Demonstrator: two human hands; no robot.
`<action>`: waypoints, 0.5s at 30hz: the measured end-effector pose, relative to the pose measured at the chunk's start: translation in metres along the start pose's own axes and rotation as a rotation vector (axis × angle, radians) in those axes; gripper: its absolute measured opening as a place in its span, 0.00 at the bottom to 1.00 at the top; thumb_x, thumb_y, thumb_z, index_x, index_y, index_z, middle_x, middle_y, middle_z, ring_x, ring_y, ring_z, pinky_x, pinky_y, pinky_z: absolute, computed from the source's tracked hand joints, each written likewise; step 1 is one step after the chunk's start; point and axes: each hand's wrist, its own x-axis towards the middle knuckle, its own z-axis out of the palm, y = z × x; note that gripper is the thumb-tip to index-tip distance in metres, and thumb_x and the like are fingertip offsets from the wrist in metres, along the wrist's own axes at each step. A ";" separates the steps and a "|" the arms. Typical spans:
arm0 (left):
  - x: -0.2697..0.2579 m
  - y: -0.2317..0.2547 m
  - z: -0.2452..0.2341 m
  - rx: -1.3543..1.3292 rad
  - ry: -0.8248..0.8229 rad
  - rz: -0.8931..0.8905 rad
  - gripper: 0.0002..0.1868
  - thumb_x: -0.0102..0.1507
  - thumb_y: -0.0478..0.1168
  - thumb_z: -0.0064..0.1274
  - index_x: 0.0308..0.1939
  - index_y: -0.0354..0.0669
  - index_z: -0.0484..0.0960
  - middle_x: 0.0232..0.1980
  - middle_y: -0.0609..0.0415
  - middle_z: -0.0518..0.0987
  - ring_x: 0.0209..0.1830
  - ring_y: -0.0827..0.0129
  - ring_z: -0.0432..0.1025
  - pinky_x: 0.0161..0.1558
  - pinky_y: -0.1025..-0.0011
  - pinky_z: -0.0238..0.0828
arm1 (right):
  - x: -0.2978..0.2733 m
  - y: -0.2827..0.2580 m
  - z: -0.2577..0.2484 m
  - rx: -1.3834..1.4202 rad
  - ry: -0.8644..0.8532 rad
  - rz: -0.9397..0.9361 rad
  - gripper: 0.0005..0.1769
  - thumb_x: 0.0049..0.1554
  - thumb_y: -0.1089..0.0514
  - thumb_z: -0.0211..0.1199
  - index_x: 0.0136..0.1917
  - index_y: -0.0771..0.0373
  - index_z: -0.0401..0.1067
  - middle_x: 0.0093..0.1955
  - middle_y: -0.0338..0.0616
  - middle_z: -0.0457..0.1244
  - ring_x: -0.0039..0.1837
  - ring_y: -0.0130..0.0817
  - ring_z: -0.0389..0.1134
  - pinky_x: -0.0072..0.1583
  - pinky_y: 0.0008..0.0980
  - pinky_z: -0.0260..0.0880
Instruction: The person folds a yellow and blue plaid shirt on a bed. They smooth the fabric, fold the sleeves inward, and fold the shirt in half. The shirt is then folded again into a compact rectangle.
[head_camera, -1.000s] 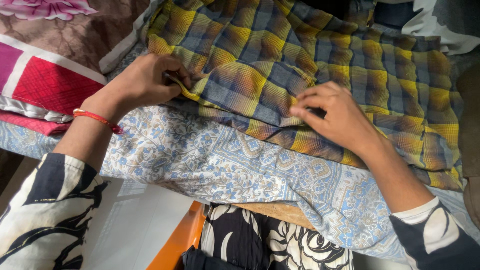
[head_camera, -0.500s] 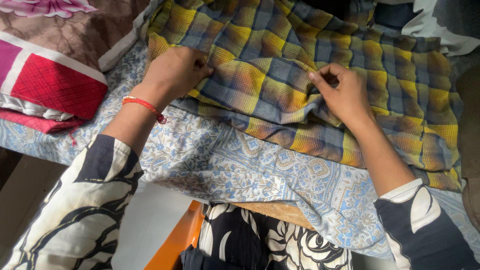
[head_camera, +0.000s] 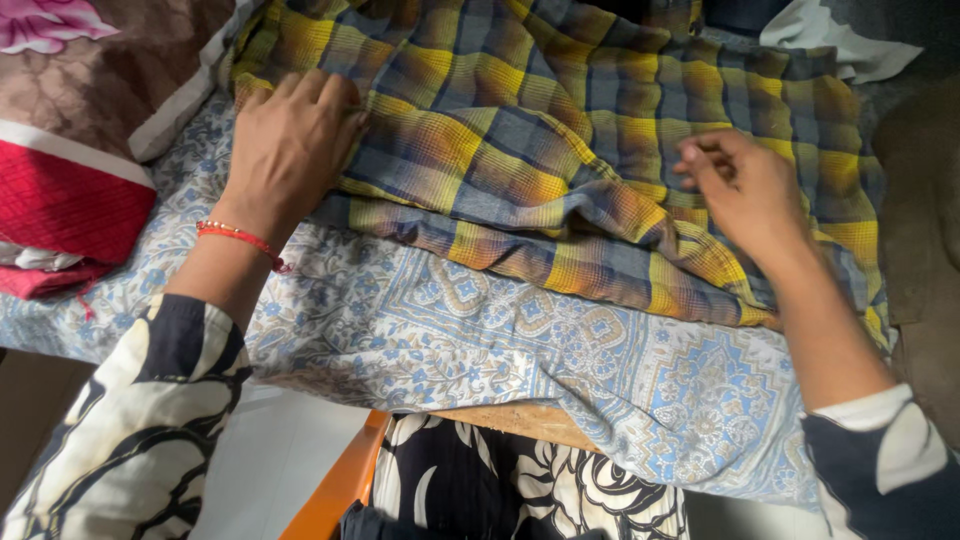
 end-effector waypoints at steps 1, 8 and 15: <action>0.003 0.007 -0.007 0.020 0.108 0.032 0.10 0.76 0.45 0.51 0.49 0.41 0.77 0.47 0.52 0.78 0.50 0.57 0.74 0.51 0.58 0.69 | -0.012 0.011 -0.013 0.033 0.021 0.028 0.15 0.67 0.52 0.60 0.61 0.63 0.74 0.53 0.42 0.72 0.54 0.30 0.75 0.56 0.30 0.74; 0.025 0.123 -0.007 -0.332 -0.040 0.370 0.12 0.70 0.44 0.52 0.53 0.43 0.76 0.47 0.51 0.76 0.53 0.56 0.71 0.63 0.56 0.63 | -0.101 0.062 -0.072 -0.405 -0.007 -0.118 0.23 0.50 0.46 0.73 0.55 0.58 0.80 0.59 0.50 0.70 0.58 0.46 0.72 0.56 0.38 0.72; 0.060 0.181 0.047 -0.465 0.025 0.268 0.22 0.70 0.45 0.47 0.67 0.44 0.73 0.61 0.47 0.76 0.65 0.51 0.68 0.68 0.50 0.55 | -0.125 0.079 -0.083 -0.296 0.101 -0.026 0.15 0.67 0.52 0.62 0.61 0.64 0.74 0.58 0.54 0.69 0.57 0.45 0.72 0.54 0.40 0.71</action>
